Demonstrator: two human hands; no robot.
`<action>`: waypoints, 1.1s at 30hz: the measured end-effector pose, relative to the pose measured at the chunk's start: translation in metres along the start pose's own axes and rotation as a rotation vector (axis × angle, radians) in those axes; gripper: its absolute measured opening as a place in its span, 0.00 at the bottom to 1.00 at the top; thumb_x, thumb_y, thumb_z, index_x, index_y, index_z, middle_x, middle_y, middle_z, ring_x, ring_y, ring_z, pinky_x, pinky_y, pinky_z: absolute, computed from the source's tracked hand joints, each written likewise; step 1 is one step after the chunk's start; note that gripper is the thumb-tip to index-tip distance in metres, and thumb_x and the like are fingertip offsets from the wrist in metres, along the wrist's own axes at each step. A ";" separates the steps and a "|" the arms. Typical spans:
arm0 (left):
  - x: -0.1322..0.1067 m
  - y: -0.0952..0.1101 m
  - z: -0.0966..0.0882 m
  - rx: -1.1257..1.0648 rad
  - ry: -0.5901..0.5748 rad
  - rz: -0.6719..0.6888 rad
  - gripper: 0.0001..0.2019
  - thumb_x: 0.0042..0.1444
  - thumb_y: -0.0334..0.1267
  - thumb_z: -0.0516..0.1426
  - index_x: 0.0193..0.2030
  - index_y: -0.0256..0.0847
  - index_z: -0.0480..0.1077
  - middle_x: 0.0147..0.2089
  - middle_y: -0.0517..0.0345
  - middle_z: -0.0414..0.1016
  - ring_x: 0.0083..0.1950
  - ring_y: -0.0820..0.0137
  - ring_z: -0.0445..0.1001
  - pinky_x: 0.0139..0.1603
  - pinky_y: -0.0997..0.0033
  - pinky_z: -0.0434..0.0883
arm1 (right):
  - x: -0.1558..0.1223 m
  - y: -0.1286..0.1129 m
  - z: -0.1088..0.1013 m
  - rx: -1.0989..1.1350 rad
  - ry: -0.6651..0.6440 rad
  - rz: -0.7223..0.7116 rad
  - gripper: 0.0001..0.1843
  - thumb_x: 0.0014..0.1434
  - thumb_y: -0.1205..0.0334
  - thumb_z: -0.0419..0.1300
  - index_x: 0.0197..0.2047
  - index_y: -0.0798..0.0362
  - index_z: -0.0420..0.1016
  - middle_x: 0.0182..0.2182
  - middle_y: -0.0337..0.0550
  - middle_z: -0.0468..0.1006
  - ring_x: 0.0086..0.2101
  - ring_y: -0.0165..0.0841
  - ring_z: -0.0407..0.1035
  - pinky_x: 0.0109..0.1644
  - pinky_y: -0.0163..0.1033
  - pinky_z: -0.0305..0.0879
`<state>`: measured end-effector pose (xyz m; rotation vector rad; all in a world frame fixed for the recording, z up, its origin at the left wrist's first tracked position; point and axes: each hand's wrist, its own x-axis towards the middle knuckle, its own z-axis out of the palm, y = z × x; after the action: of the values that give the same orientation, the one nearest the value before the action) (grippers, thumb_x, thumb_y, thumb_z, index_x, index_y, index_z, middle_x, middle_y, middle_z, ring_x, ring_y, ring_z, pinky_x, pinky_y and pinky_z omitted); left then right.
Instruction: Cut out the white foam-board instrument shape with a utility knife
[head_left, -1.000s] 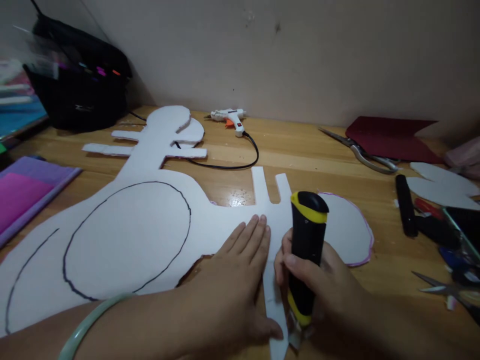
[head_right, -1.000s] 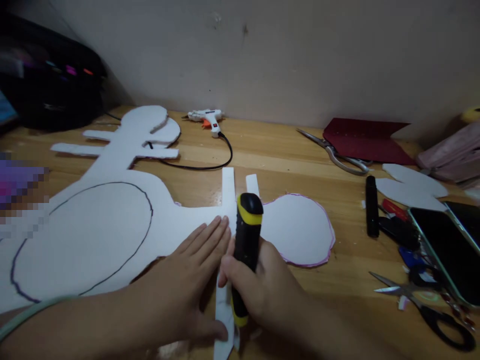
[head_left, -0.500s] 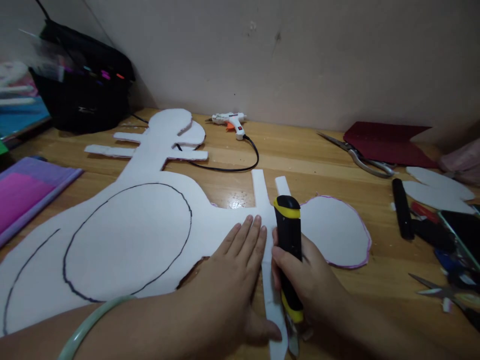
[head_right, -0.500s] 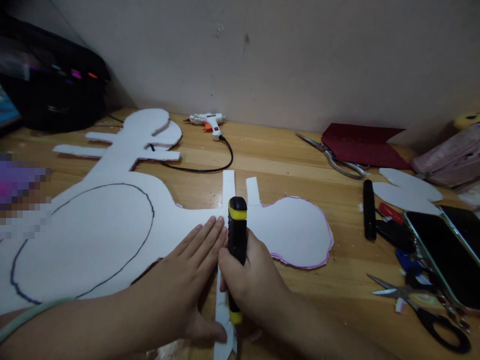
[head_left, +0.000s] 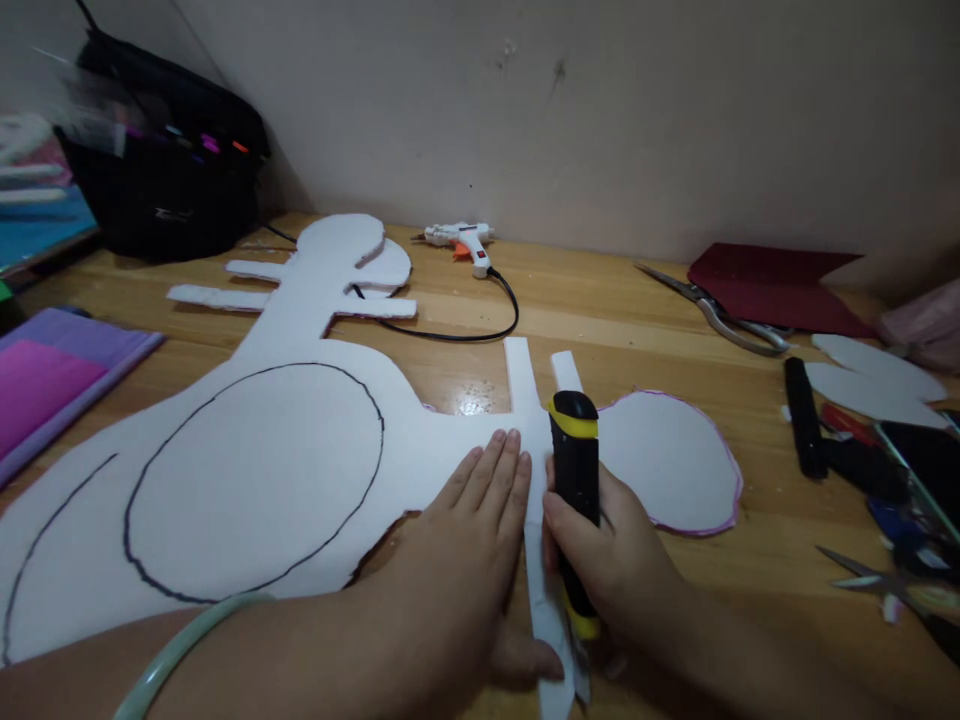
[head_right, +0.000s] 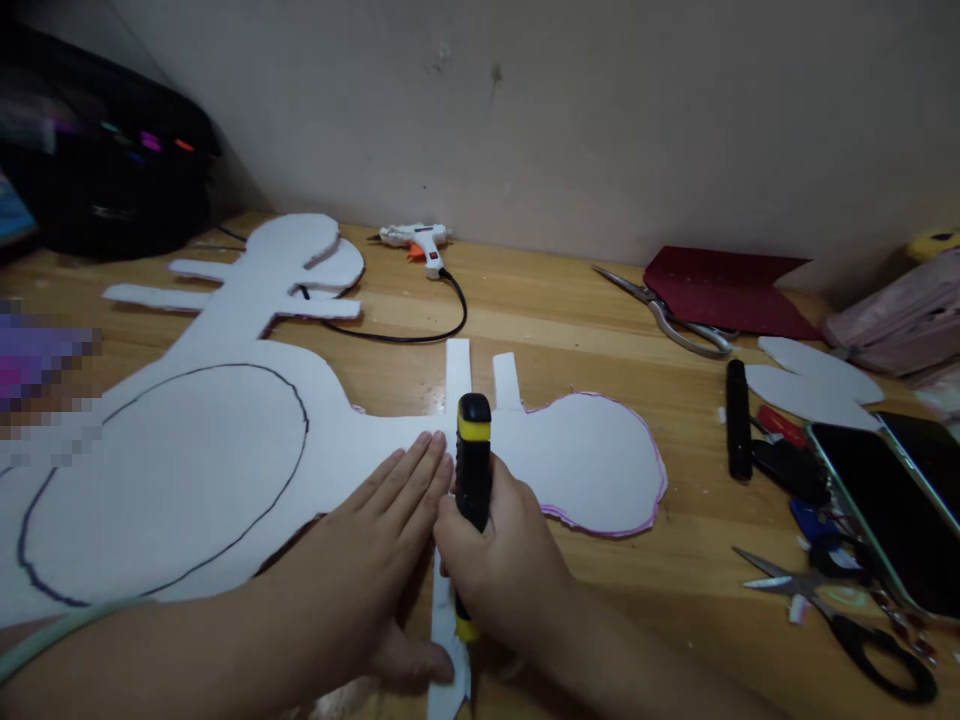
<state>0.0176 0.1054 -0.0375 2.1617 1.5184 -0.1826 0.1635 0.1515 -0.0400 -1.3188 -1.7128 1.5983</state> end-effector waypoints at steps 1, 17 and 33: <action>0.000 0.000 0.001 0.003 0.003 -0.001 0.69 0.41 0.74 0.61 0.74 0.20 0.38 0.73 0.26 0.24 0.74 0.38 0.29 0.73 0.41 0.43 | 0.000 0.000 0.000 -0.015 0.008 -0.008 0.05 0.59 0.59 0.54 0.32 0.48 0.62 0.17 0.31 0.66 0.19 0.29 0.60 0.22 0.34 0.58; 0.005 0.000 0.008 0.012 0.038 0.043 0.71 0.39 0.73 0.61 0.73 0.16 0.38 0.74 0.22 0.31 0.74 0.35 0.32 0.73 0.40 0.43 | 0.005 -0.006 0.002 -0.061 0.037 -0.075 0.07 0.59 0.57 0.56 0.31 0.49 0.63 0.23 0.36 0.69 0.24 0.31 0.62 0.28 0.37 0.61; 0.002 0.000 0.005 -0.006 0.051 0.037 0.71 0.39 0.72 0.63 0.74 0.17 0.38 0.74 0.23 0.31 0.74 0.36 0.31 0.73 0.41 0.43 | 0.004 -0.004 0.004 0.077 -0.013 0.005 0.10 0.61 0.53 0.56 0.33 0.49 0.62 0.19 0.32 0.67 0.21 0.29 0.64 0.23 0.34 0.60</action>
<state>0.0188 0.1051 -0.0430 2.2034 1.5036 -0.1113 0.1565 0.1535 -0.0385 -1.2790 -1.6391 1.6622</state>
